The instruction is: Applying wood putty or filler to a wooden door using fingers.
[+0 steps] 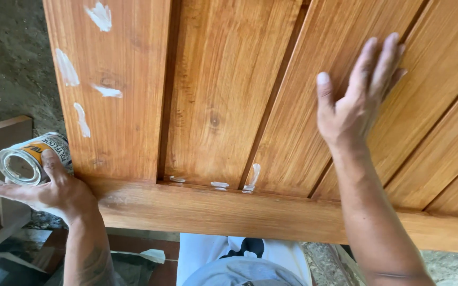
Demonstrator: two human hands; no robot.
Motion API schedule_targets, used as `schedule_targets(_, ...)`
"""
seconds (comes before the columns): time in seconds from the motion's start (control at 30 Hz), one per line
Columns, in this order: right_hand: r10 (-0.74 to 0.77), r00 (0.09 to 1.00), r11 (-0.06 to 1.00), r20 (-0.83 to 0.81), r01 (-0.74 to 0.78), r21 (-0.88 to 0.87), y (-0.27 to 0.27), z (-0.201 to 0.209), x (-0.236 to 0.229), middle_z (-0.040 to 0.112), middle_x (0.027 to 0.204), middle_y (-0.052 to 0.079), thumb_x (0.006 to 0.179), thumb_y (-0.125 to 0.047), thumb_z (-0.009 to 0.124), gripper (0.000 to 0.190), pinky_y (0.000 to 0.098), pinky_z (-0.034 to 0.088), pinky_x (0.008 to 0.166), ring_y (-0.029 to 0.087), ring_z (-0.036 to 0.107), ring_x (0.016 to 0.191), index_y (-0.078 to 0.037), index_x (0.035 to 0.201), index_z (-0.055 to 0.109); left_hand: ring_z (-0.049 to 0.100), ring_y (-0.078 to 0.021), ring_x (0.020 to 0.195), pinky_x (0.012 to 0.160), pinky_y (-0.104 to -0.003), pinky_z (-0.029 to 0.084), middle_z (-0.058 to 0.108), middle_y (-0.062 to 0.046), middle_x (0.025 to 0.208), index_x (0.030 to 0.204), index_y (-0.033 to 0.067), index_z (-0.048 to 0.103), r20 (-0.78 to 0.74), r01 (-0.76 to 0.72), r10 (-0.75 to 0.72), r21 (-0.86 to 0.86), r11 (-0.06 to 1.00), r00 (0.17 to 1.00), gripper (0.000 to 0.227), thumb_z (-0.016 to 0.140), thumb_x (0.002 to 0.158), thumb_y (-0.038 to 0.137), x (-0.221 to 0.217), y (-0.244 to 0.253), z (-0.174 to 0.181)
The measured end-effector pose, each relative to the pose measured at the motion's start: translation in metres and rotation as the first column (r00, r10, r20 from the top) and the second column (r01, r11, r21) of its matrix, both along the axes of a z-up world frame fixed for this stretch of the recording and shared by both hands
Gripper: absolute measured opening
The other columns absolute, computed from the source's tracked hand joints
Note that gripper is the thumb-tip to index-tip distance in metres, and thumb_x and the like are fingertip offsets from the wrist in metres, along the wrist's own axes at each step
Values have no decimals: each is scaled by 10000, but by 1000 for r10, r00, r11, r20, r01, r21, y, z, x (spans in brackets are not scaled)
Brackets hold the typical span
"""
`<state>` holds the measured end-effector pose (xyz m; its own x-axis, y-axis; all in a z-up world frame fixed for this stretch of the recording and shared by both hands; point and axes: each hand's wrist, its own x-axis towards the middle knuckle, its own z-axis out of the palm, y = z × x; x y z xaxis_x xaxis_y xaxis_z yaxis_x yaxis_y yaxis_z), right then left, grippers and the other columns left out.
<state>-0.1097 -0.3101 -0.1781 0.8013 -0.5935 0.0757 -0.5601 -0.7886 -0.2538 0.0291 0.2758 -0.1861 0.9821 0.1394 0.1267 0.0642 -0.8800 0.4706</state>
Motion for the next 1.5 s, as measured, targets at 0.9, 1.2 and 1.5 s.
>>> schedule_targets(0.9, 103, 994, 985, -23, -99, 140, 88, 50, 54, 157, 1699, 286, 1007, -378, 680, 562, 684, 13, 1266, 500, 148, 1591, -225, 1536, 569, 160, -374, 1655, 1346, -457, 180, 104, -249, 1741, 1685, -28, 32, -52, -149, 143, -131, 980, 988, 988, 768, 1032, 50, 10, -41, 16)
schedule_targets(1.2, 92, 995, 983, -39, -84, 165, 89, 58, 58, 185, 1694, 294, 1024, -402, 665, 542, 686, 18, 1265, 517, 155, 1585, -189, 1520, 617, 254, -367, 1625, 1389, -449, 226, 208, -248, 1711, 1659, -28, 108, -7, -149, 151, -203, 968, 989, 957, 841, 1073, 162, 12, -47, 18)
schedule_targets(1.5, 108, 990, 982, -86, -93, 164, 91, 57, 52, 189, 1693, 312, 1089, -495, 549, 584, 676, 4, 1271, 525, 146, 1590, -126, 1532, 642, 242, -342, 1639, 1388, -445, 181, 224, -226, 1726, 1660, -19, 129, -27, -167, 165, -113, 979, 986, 948, 844, 1075, 195, 9, -47, 27)
